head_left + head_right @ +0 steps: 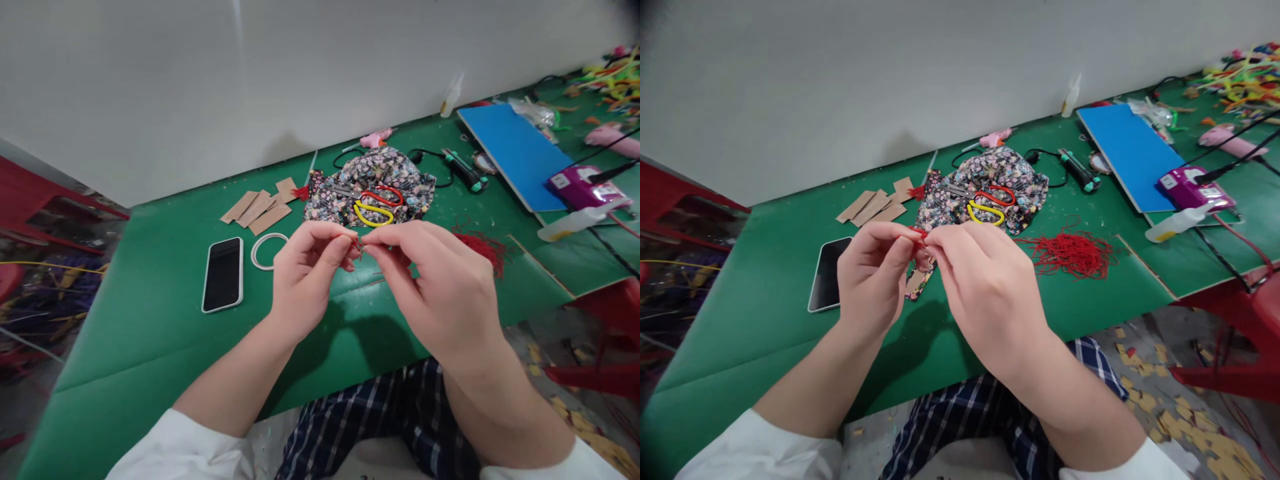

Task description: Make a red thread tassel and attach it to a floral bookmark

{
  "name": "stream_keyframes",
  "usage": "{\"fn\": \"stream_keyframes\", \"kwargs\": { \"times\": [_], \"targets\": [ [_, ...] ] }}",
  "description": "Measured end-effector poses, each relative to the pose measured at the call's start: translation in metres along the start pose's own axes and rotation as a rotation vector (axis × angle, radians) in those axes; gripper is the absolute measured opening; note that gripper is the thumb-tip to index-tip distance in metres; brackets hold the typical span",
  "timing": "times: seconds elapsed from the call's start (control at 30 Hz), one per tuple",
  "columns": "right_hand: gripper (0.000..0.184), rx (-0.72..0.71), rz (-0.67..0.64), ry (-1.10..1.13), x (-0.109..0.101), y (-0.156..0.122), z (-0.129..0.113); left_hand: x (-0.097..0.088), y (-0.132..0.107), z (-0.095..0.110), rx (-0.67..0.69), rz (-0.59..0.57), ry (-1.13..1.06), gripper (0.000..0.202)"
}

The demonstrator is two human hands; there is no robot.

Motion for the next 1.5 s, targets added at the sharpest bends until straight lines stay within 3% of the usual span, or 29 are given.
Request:
{"fn": "stream_keyframes", "kwargs": {
  "times": [0.27, 0.4, 0.6, 1.0, 1.5],
  "targets": [
    [0.015, 0.079, -0.072, 0.124, 0.001, 0.003, 0.016, 0.002, -0.002, -0.019, -0.354, -0.022, -0.184, 0.008],
    [0.014, 0.143, -0.078, 0.179, -0.001, 0.005, 0.022, 0.004, -0.004, -0.020, -0.421, -0.027, -0.224, 0.009],
    [0.011, 0.214, -0.173, 0.274, 0.014, 0.003, 0.021, 0.004, -0.003, -0.018, -0.371, -0.041, -0.220, 0.008],
    [0.016, 0.416, -0.218, 0.540, 0.028, -0.003, 0.031, 0.002, 0.000, -0.007, -0.169, -0.038, -0.031, 0.005],
    [0.017, 0.394, -0.145, 0.505, 0.028, -0.002, 0.036, 0.005, 0.000, -0.013, -0.299, -0.079, -0.126, 0.010]
  ]
}}
Point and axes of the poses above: each hand's wrist, its own y-axis towards the middle knuckle, its own x-axis out of the palm, z = x × y, the point moved 9 cm from there along y, towards the middle knuckle, and after that the axes turned 6 degrees about z, right-handed, at the moved point
